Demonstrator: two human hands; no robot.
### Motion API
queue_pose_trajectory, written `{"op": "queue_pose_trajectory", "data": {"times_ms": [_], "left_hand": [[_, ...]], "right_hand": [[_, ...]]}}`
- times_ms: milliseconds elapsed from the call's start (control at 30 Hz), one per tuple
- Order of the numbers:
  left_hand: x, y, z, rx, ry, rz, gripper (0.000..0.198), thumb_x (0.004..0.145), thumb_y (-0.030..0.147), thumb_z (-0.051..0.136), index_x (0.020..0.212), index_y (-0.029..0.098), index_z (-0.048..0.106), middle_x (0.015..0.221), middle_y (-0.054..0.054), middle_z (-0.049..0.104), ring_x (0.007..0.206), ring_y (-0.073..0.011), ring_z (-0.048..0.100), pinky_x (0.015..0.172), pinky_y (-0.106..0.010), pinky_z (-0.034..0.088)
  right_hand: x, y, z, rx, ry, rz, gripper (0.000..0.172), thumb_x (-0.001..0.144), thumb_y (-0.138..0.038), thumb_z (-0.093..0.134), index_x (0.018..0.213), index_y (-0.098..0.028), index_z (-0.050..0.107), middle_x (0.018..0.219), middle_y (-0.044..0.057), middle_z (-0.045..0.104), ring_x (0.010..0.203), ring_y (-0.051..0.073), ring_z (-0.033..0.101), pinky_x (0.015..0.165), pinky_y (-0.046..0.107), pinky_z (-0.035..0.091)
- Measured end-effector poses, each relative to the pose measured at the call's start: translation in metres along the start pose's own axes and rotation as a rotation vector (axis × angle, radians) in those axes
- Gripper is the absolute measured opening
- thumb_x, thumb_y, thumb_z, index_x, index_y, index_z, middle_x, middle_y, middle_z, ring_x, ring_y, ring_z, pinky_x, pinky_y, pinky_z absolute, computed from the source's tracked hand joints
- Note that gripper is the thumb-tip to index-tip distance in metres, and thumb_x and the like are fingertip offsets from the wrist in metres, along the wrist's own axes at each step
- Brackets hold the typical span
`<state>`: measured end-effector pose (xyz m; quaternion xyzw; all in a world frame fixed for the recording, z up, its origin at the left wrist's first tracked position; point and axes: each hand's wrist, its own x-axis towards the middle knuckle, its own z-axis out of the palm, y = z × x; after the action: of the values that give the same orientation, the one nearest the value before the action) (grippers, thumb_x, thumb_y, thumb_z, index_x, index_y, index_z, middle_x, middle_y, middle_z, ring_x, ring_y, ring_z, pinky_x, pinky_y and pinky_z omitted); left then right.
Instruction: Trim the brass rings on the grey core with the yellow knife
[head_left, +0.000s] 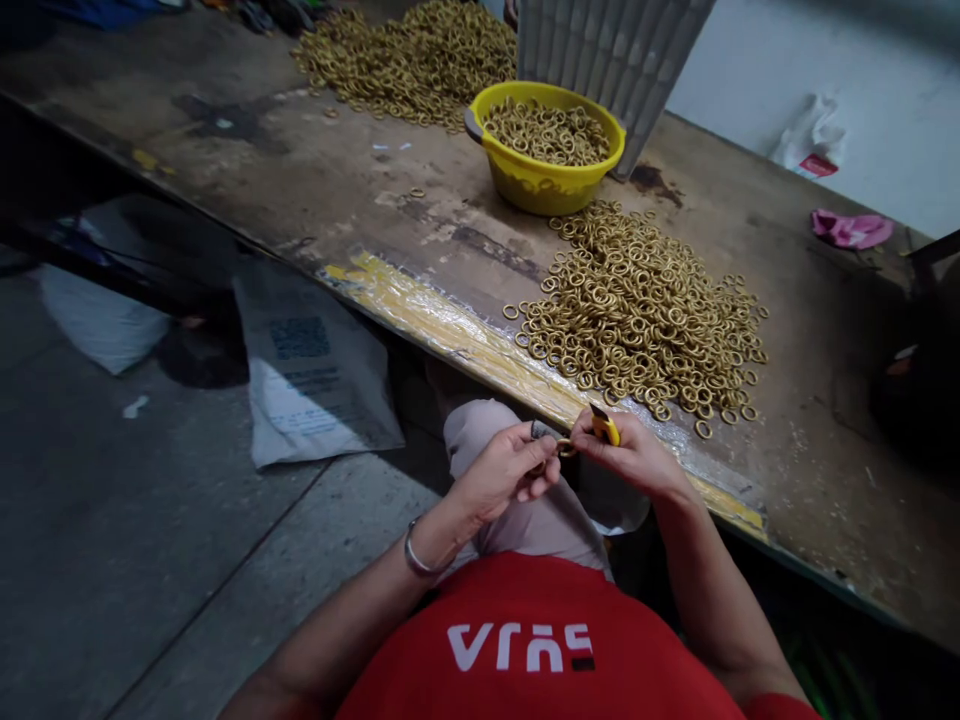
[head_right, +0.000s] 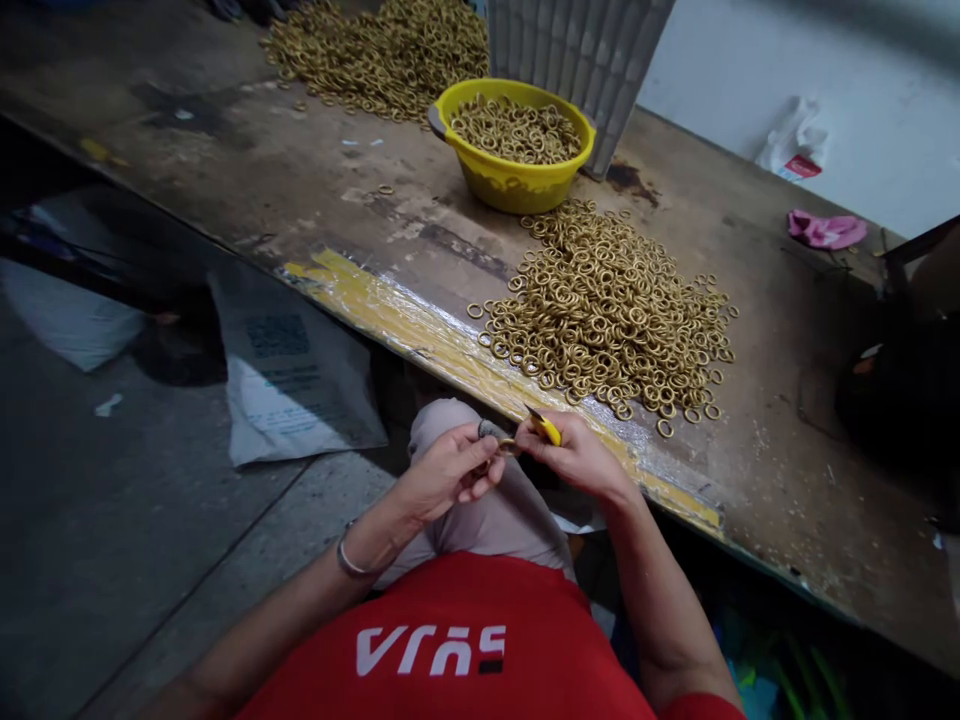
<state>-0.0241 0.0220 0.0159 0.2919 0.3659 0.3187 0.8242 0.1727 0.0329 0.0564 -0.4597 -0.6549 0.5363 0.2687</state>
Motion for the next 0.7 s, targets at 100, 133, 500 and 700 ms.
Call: {"op": "queue_pose_trajectory", "data": {"times_ms": [100,133,500,700], "left_hand": [[-0.002,-0.004,0.005,-0.045,-0.089,-0.045,0.039,0.073,0.046,0.078,0.079,0.014,0.056,0.066,-0.001,0.065,0.042,-0.0035,0.048,0.036,-0.014,0.03],[-0.003,-0.005,0.007,-0.066,-0.095,-0.052,0.038,0.073,0.043,0.079,0.08,0.013,0.057,0.068,-0.001,0.066,0.044,-0.0041,0.05,0.038,-0.015,0.033],[-0.005,-0.013,0.014,0.026,0.025,0.134,0.034,0.075,0.042,0.077,0.078,0.013,0.059,0.065,0.001,0.057,0.054,-0.0079,0.049,0.049,-0.02,0.04],[-0.003,-0.02,0.008,0.296,0.018,0.22,0.026,0.086,0.039,0.064,0.086,0.015,0.058,0.066,0.003,0.053,0.057,-0.0089,0.045,0.054,-0.022,0.038]], "right_hand": [[-0.005,0.002,0.005,0.051,0.016,0.041,0.028,0.088,-0.042,0.059,0.075,-0.018,0.062,0.066,-0.003,0.052,0.059,0.01,0.043,0.057,0.022,0.035],[-0.007,0.003,0.007,0.052,0.044,0.044,0.029,0.089,-0.043,0.058,0.075,-0.018,0.062,0.065,-0.003,0.051,0.059,0.01,0.042,0.056,0.022,0.035],[-0.038,0.022,0.033,-0.661,0.283,-0.026,0.019,0.084,-0.008,0.047,0.09,-0.018,0.063,0.083,0.004,0.06,0.072,0.016,0.055,0.065,0.026,0.039],[-0.036,0.022,0.039,-0.829,0.281,0.092,0.018,0.086,-0.009,0.049,0.091,-0.017,0.064,0.088,0.005,0.062,0.071,0.015,0.055,0.063,0.024,0.037]]}}
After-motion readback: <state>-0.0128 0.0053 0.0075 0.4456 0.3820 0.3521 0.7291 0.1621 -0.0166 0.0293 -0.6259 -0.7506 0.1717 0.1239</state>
